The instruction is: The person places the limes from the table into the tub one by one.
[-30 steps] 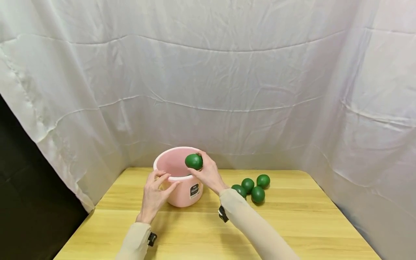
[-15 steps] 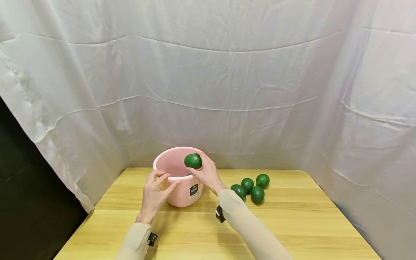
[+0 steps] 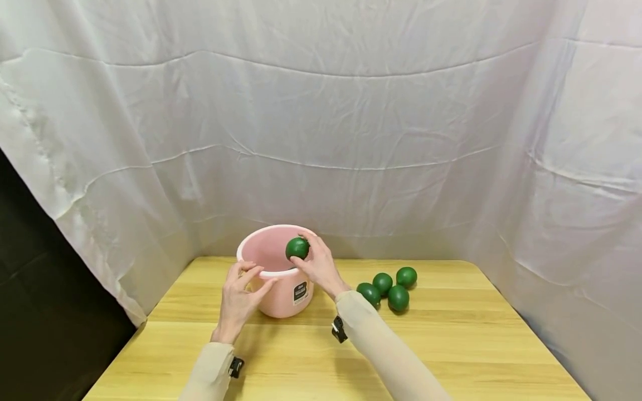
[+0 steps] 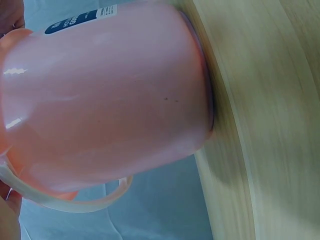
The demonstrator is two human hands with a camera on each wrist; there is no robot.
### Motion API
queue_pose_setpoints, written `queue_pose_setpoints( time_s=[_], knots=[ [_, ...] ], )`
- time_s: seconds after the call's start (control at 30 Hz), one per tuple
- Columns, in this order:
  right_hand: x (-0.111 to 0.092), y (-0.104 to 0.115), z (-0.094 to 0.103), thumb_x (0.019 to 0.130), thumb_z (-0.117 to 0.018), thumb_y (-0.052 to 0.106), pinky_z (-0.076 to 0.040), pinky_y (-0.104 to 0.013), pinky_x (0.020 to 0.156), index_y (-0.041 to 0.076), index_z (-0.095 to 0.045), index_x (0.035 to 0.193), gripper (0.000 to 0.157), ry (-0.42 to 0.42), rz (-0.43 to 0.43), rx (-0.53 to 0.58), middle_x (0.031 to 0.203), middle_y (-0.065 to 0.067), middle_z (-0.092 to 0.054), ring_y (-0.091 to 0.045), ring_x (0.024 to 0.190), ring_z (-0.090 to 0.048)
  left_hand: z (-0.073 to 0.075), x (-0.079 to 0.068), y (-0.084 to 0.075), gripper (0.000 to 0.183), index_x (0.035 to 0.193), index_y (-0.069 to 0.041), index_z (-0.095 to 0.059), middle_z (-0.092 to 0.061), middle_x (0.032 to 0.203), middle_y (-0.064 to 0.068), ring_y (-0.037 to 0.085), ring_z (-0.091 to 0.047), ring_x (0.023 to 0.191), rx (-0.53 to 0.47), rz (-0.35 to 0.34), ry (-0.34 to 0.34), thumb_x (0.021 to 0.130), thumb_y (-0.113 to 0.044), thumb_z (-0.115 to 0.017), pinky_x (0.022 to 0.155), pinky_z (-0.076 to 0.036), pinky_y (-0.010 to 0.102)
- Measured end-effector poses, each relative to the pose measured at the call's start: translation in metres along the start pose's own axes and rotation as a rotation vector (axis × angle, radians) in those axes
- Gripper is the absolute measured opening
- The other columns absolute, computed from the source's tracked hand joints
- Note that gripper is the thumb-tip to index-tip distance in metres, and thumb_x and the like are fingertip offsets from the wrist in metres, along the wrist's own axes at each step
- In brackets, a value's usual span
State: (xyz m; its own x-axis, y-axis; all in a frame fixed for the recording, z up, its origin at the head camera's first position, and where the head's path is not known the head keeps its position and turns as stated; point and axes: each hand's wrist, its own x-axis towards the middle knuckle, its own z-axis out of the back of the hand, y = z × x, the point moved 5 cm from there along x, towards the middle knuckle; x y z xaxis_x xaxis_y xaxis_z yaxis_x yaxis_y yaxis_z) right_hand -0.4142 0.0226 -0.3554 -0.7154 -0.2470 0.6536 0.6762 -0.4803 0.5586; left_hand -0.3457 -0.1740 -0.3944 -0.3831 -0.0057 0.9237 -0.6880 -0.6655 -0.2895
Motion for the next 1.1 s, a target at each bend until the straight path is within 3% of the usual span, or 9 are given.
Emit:
queue_pose_setpoints(
  time_s=[0.17,0.4,0.67,0.87,1.1],
  knots=[
    [-0.002,0.001,-0.001,0.086,-0.075,0.016,-0.056,-0.042,0.089,0.008,-0.056,0.132,0.051,-0.006,0.006,0.011,0.131,-0.014,-0.057,-0.028,0.115,-0.058,0.0,0.001,0.0,0.037,0.094,-0.002,-0.074,-0.063,0.103,0.017,0.028,-0.057,0.1,0.009,-0.016,-0.01,0.064,-0.013,-0.092,0.092,-0.051,0.029],
    [-0.003,0.001,0.001,0.088,-0.072,0.015,-0.057,-0.043,0.088,0.004,-0.062,0.121,0.036,0.001,0.011,0.011,0.125,-0.014,-0.06,-0.03,0.113,-0.059,-0.001,0.001,0.0,0.036,0.094,-0.002,-0.074,-0.062,0.103,0.016,0.028,-0.056,0.101,0.007,-0.004,0.0,0.065,-0.013,-0.091,0.098,-0.043,0.015],
    [-0.008,-0.003,-0.004,0.091,-0.07,0.019,-0.058,-0.045,0.083,0.006,-0.064,0.12,0.032,0.012,0.035,0.036,0.123,-0.011,-0.062,-0.031,0.11,-0.061,0.001,-0.003,-0.001,0.036,0.093,-0.001,-0.074,-0.062,0.101,0.015,0.027,-0.057,0.1,0.006,0.002,-0.01,0.063,-0.012,-0.092,0.094,-0.044,0.013],
    [-0.009,-0.003,-0.002,0.09,-0.071,0.017,-0.06,-0.041,0.079,0.004,-0.066,0.116,0.029,-0.028,0.084,0.034,0.117,-0.012,-0.065,-0.03,0.102,-0.066,0.003,-0.001,-0.001,0.037,0.095,0.0,-0.074,-0.062,0.103,0.015,0.027,-0.056,0.102,-0.005,0.026,0.013,0.066,-0.015,-0.091,0.097,-0.041,0.01],
    [-0.014,-0.004,0.005,0.09,-0.072,0.016,-0.057,-0.034,0.076,0.007,-0.068,0.115,0.027,-0.031,0.069,0.034,0.116,-0.005,-0.066,-0.019,0.085,-0.063,0.002,0.001,0.0,0.036,0.093,-0.001,-0.074,-0.063,0.102,0.017,0.029,-0.057,0.1,-0.005,0.005,0.0,0.064,-0.014,-0.092,0.094,-0.046,0.02]
  ],
)
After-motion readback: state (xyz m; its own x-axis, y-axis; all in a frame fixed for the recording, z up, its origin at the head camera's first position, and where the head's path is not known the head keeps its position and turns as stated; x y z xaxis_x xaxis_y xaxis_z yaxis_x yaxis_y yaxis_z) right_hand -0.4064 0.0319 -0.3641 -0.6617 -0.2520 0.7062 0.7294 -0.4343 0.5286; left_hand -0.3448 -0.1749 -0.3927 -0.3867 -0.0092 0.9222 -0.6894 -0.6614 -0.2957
